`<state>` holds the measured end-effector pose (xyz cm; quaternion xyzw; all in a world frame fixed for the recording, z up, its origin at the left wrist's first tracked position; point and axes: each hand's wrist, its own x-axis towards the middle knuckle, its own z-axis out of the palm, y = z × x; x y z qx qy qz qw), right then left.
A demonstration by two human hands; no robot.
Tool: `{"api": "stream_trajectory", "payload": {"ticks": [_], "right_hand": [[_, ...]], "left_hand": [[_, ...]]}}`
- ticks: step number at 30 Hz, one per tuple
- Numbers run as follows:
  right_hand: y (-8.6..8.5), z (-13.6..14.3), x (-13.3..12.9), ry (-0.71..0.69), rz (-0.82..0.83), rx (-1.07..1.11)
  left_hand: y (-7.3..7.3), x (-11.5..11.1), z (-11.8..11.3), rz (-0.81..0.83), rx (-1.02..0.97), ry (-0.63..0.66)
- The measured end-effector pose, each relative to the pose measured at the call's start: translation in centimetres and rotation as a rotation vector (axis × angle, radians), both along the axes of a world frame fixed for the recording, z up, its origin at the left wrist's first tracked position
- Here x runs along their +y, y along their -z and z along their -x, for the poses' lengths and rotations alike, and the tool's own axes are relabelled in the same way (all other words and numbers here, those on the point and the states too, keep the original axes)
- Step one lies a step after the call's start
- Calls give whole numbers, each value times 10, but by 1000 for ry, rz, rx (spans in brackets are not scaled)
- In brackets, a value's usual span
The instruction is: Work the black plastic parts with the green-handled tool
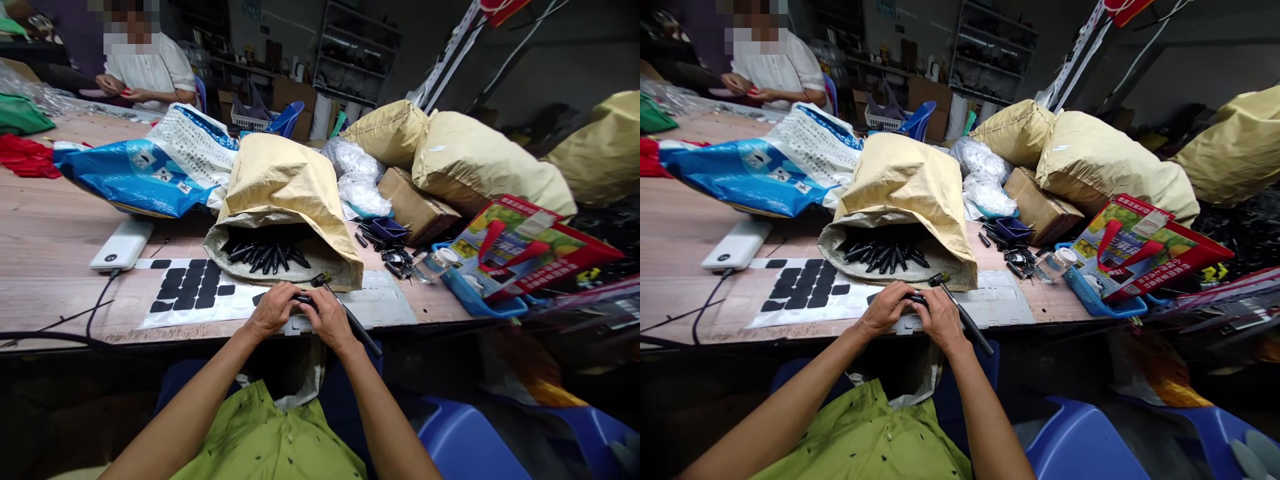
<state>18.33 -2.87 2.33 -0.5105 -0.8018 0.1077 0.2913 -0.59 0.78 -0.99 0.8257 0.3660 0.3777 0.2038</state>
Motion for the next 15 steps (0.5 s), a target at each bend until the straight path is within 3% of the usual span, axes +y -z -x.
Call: {"api": "stream_trajectory", "payload": {"ticks": [7,15], "right_hand": [[17,10,1,32,-71,-123],[20,14,8,-16,-73,48]], "left_hand": [[5,2,1,3,-30,3],[3,0,3,31,-81,-18]]}}
